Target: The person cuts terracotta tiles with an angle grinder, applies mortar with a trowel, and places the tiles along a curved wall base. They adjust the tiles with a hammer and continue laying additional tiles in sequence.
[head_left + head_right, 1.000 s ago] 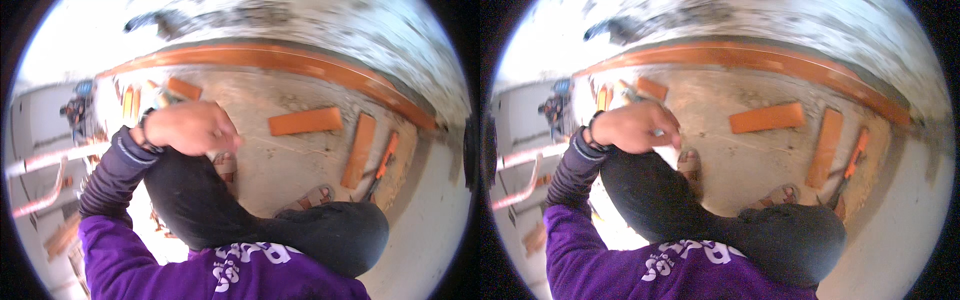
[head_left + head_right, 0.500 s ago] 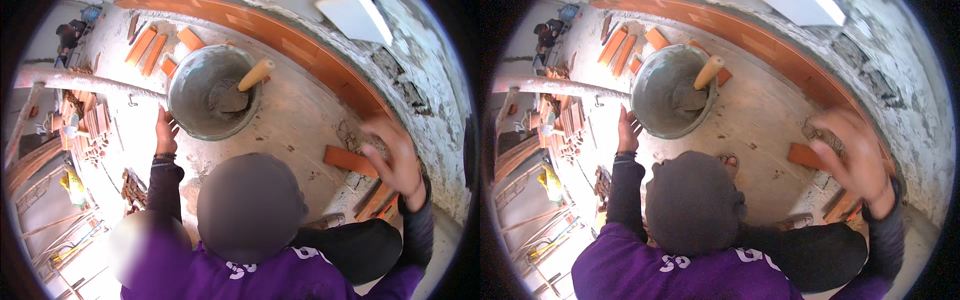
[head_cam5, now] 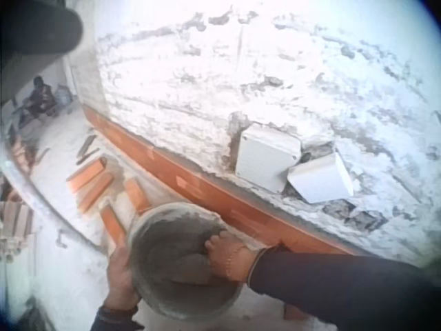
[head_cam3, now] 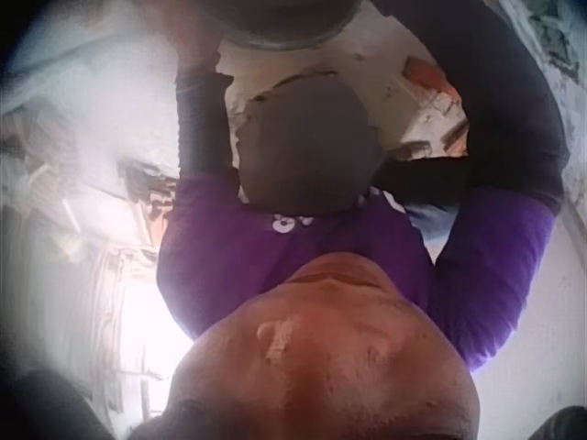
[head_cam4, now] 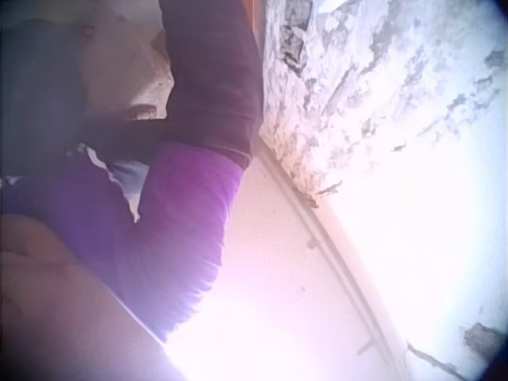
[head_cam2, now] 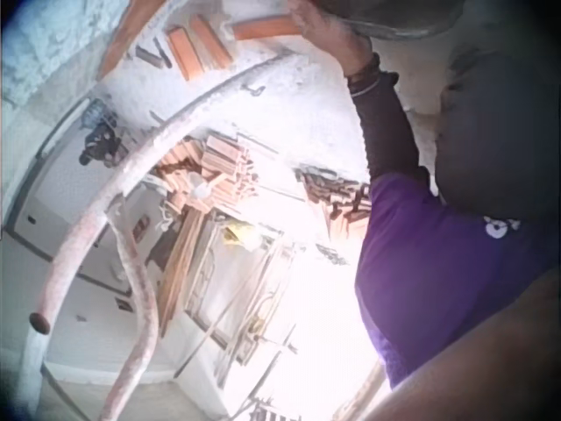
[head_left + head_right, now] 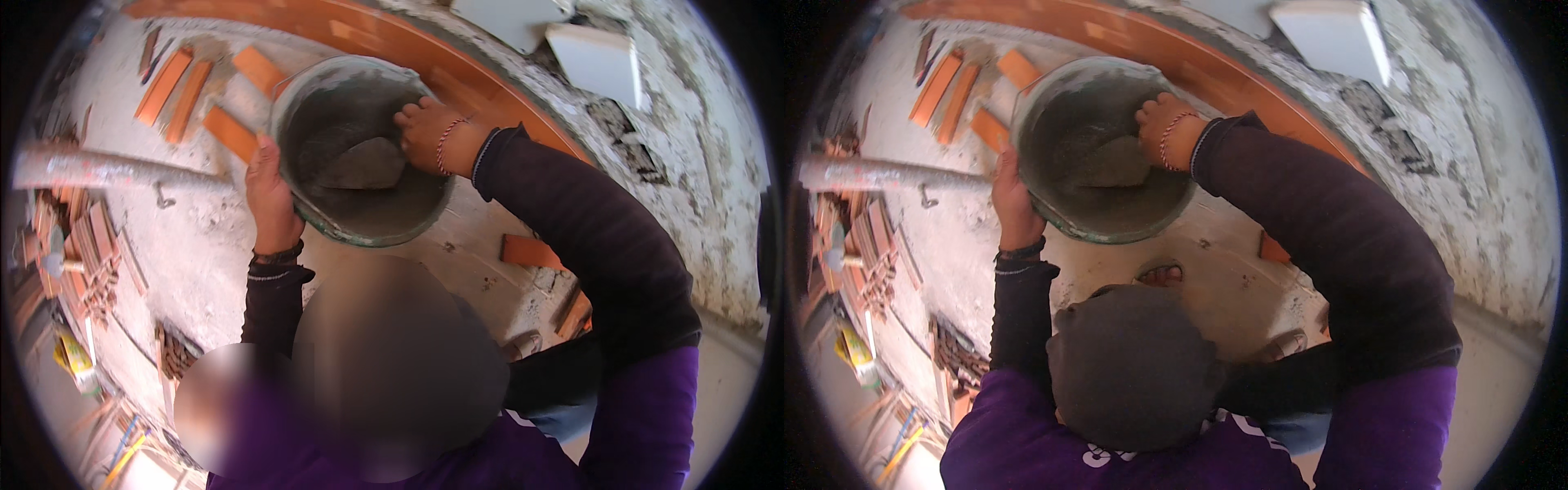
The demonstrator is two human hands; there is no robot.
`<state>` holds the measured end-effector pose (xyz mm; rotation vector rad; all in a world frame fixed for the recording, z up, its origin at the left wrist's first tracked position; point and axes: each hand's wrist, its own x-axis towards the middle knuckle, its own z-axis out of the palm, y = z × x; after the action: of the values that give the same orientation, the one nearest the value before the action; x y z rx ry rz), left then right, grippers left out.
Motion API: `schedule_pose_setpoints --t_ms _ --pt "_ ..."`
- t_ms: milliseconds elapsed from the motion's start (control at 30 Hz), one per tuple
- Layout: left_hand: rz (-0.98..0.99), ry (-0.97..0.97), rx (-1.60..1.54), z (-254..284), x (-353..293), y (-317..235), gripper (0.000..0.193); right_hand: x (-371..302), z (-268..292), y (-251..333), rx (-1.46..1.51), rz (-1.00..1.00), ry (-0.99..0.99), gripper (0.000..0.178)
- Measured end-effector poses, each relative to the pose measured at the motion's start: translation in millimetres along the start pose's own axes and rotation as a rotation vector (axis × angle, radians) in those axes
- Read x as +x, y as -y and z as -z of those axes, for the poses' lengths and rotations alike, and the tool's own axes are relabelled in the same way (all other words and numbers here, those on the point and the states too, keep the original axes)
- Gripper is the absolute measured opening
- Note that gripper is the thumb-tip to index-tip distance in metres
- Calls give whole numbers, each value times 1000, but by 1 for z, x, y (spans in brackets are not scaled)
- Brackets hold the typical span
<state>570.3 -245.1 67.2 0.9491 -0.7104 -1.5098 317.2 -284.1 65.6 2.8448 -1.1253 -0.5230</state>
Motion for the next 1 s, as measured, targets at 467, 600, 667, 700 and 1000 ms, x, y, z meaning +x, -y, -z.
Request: schedule_pose_setpoints --t_ms 467,600,667,700,1000 --pt "-29 -112 398 -38 -16 -2 44 -452 26 92 1051 -1199 -89 33" --pt "-164 -140 831 -24 -8 1 46 -523 -4 157 916 -1981 -139 35" --pt "-159 -125 834 -6 2 4 46 -555 -19 153 878 -2183 -144 38" --pt "-143 -132 814 -6 3 5 47 -574 -30 148 857 -2284 -143 41" --pt "-96 -162 650 -2 11 0 52 -634 -73 90 933 -2212 -29 40"
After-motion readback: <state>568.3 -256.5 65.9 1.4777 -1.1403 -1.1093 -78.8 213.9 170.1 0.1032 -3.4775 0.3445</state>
